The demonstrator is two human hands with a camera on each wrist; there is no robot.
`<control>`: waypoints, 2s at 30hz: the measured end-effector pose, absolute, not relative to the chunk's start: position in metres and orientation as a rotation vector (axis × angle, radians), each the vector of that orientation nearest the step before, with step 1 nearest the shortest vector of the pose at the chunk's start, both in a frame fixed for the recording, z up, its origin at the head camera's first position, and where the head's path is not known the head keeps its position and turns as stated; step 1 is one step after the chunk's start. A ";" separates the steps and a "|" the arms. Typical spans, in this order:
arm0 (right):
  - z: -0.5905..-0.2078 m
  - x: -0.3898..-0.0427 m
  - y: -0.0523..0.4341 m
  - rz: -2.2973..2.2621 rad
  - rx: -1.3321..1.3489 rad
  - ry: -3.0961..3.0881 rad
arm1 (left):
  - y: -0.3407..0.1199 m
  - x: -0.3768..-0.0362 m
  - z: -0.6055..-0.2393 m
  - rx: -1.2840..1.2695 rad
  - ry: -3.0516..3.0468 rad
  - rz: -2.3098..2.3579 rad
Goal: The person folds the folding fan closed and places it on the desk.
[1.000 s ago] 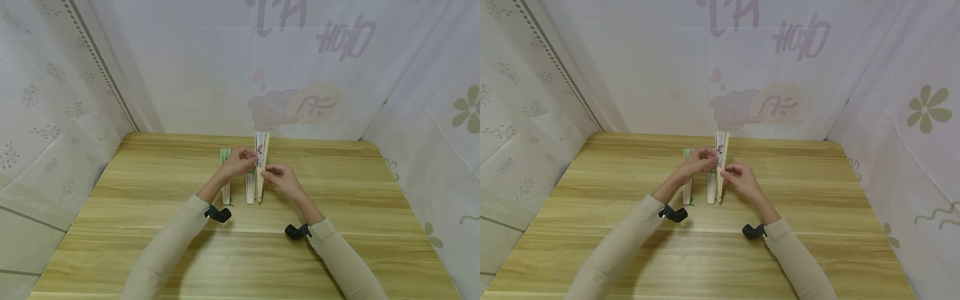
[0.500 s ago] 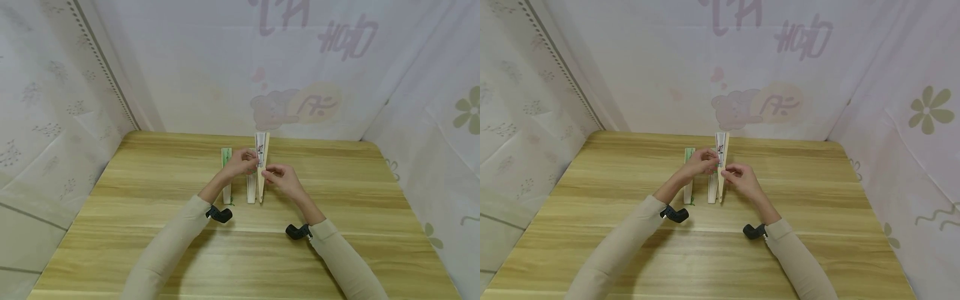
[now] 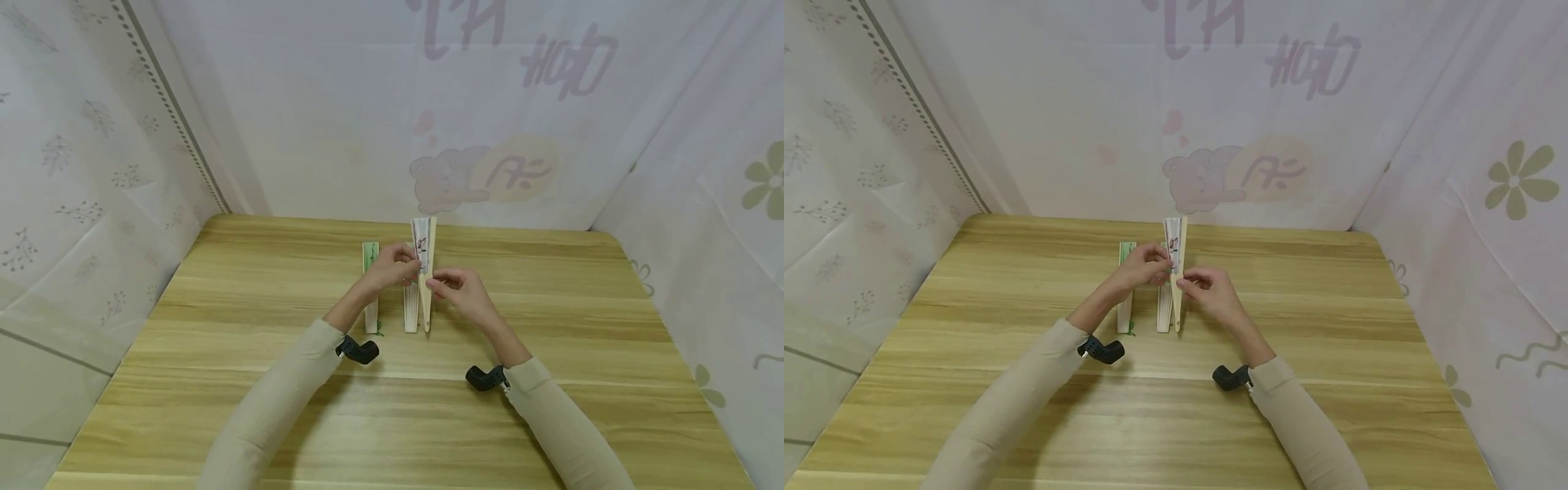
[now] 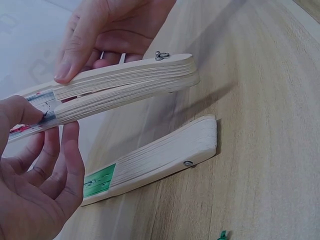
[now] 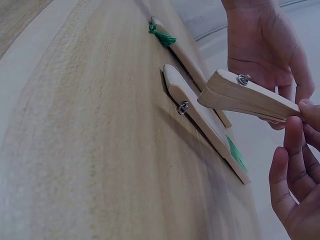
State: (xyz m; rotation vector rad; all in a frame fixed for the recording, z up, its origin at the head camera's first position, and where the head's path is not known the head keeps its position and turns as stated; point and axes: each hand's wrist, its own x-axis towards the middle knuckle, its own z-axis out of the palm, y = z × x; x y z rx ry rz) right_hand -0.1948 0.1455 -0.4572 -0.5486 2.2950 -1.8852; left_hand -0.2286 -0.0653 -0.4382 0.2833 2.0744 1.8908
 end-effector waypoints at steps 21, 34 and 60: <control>-0.452 -0.197 0.141 -1.790 -0.573 2.398 | -0.061 -0.226 -0.436 0.206 2.082 1.845; -0.454 -0.198 0.142 -1.879 -0.448 2.287 | -0.063 -0.223 -0.435 0.282 2.022 1.881; -0.463 -0.196 0.175 -1.658 -0.417 2.320 | -0.039 -0.208 -0.452 0.340 2.029 1.783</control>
